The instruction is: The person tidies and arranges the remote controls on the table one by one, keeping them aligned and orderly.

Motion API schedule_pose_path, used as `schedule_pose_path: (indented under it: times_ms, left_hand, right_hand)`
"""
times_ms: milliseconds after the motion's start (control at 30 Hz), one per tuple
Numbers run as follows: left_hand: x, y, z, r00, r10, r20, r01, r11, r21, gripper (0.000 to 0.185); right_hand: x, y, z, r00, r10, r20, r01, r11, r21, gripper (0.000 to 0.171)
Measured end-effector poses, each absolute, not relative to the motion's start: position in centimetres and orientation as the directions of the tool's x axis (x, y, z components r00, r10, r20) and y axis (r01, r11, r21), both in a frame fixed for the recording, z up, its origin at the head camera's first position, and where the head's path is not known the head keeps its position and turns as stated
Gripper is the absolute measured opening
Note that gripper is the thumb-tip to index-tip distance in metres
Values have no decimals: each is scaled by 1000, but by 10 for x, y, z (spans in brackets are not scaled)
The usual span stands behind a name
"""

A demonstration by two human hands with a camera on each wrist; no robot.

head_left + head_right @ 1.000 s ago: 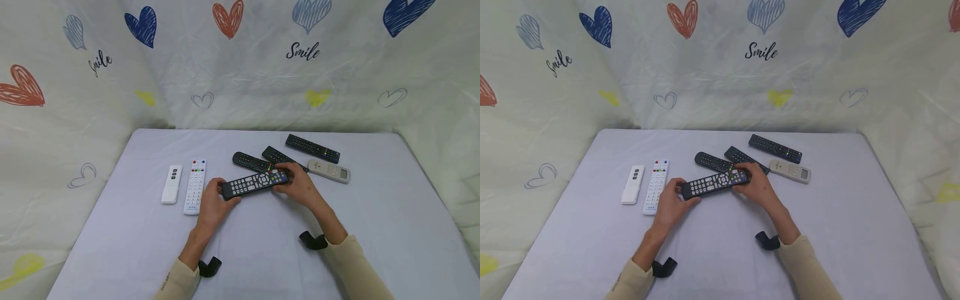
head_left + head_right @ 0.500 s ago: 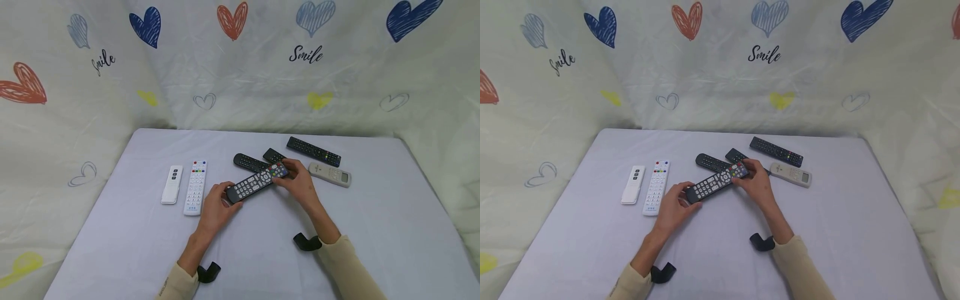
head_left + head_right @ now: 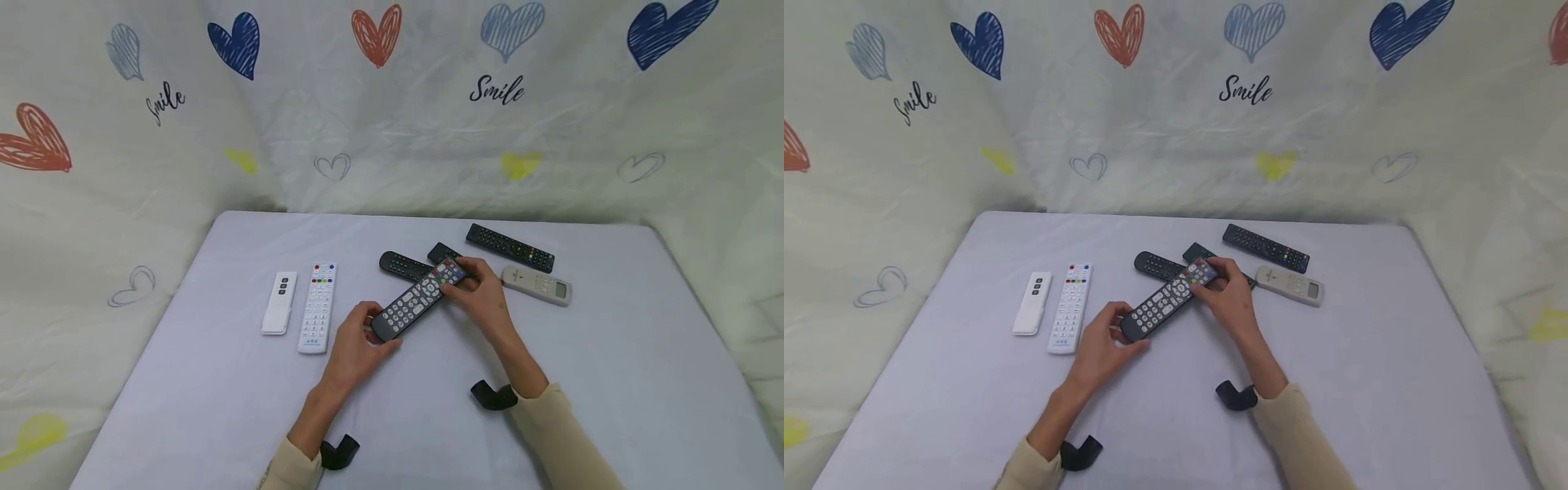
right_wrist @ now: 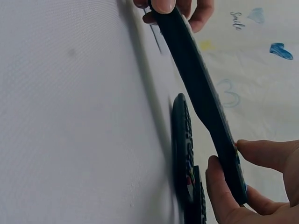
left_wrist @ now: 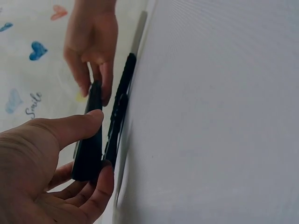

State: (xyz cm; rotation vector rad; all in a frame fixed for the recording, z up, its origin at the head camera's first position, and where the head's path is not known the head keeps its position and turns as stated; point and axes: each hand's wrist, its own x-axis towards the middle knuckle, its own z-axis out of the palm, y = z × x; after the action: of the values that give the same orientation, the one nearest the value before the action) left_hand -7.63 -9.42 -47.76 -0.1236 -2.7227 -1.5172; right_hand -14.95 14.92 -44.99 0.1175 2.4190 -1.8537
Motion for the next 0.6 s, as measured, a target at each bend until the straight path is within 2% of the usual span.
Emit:
schedule_pose_path:
  times_ms: [367, 600]
  left_hand:
    - [-69, -93, -475, -993, 86, 78, 112, 532, 839, 72]
    - [-65, -93, -477, -996, 63, 69, 92, 525, 846, 76]
  right_hand:
    - [-155, 139, -453, -996, 1, -86, 83, 255, -963, 64]
    - [-158, 130, -449, -997, -6, -76, 72, 233, -970, 65]
